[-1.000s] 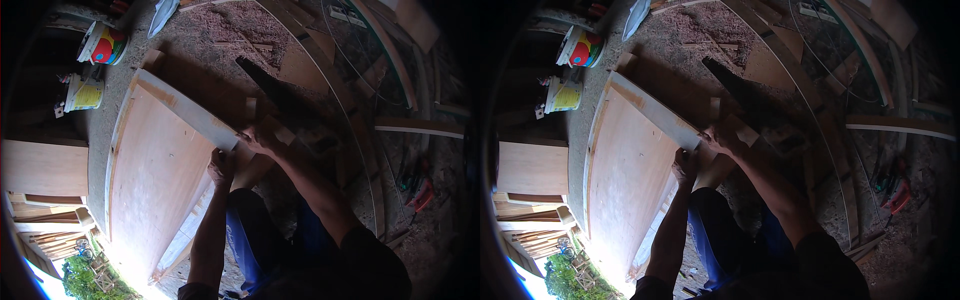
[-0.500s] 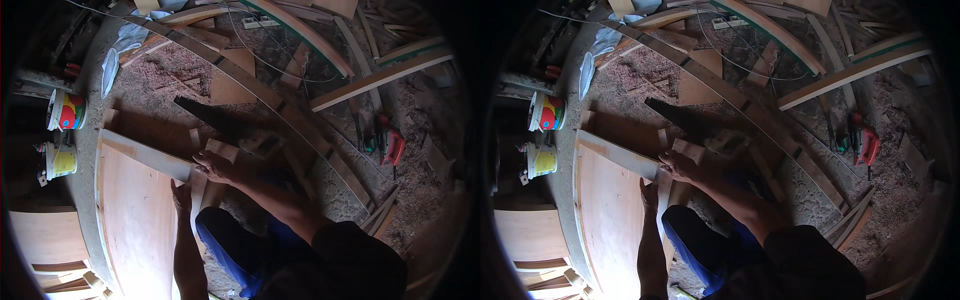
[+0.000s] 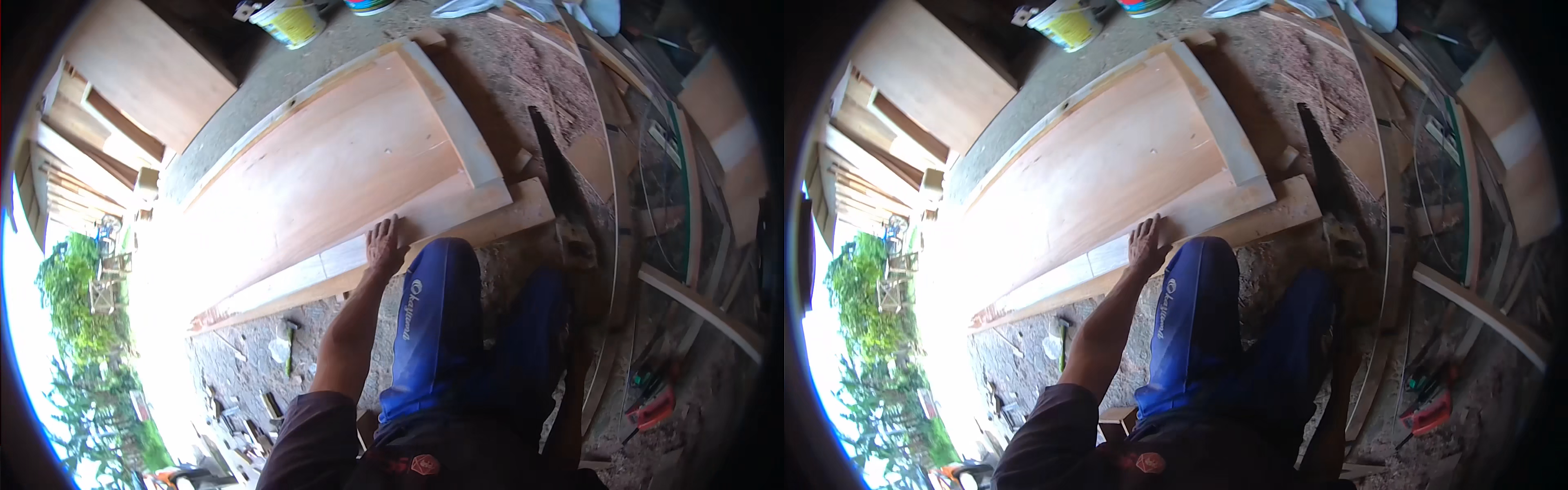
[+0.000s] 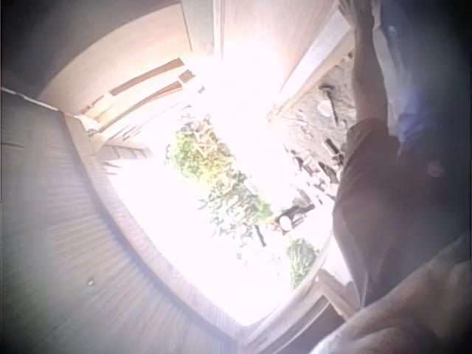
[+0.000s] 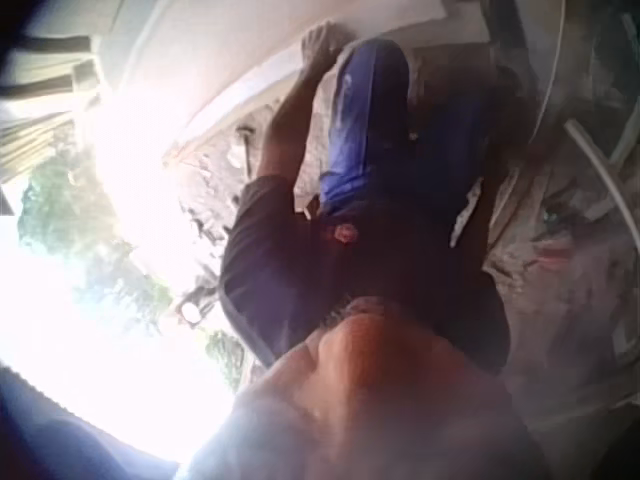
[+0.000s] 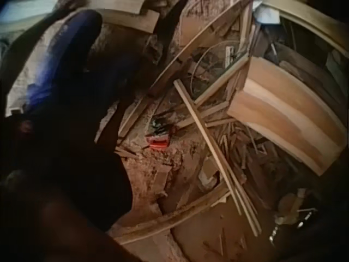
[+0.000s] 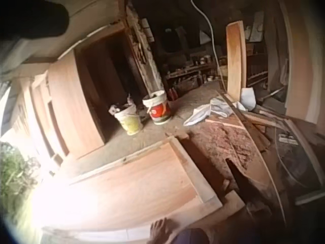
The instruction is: The person positions a large wooden panel on the floor and aligns a smaller wooden strip along its edge. Using a metal square and a pencil, the person marks the strip for cutting. The person then uses a hammer to tap the strip into place against the panel, adjusting its position several times to ensure a tight fit.
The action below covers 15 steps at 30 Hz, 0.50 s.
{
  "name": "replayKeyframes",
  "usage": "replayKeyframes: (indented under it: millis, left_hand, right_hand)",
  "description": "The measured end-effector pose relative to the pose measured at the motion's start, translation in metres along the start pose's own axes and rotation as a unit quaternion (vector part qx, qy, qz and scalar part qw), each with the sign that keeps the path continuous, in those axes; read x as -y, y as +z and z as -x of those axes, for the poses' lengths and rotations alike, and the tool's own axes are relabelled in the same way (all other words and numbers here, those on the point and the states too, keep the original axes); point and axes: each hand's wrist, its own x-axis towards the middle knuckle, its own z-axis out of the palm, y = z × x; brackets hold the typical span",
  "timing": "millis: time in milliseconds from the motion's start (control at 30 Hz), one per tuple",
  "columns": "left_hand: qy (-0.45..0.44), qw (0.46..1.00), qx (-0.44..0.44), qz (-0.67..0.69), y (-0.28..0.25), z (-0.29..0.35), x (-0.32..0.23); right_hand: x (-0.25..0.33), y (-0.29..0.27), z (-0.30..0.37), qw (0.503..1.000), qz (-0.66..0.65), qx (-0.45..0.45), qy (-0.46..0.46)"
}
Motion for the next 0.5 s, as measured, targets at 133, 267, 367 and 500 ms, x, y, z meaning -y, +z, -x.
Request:
replayKeyframes:
  millis: [133,267,367,500]
  left_hand:
    - [-0.005,0.998,-0.052,0.021,-0.012,0.034,0.019]
    - [-0.013,0.994,-0.065,0.087,-0.011,0.066,0.018]
    - [-0.001,0.982,-0.131,0.133,-0.006,0.087,0.021]
    - [-0.092,0.947,-0.232,0.203,-0.009,0.152,0.057]
  right_hand:
    - [0.018,0.009,-0.003,0.999,-0.038,-0.022,0.012]
    - [0.046,-0.02,-0.03,1.0,0.013,-0.009,0.013]
    - [0.065,-0.029,-0.051,0.999,0.038,-0.004,-0.001]
    - [0.082,-0.042,-0.073,0.998,0.059,-0.022,0.001]
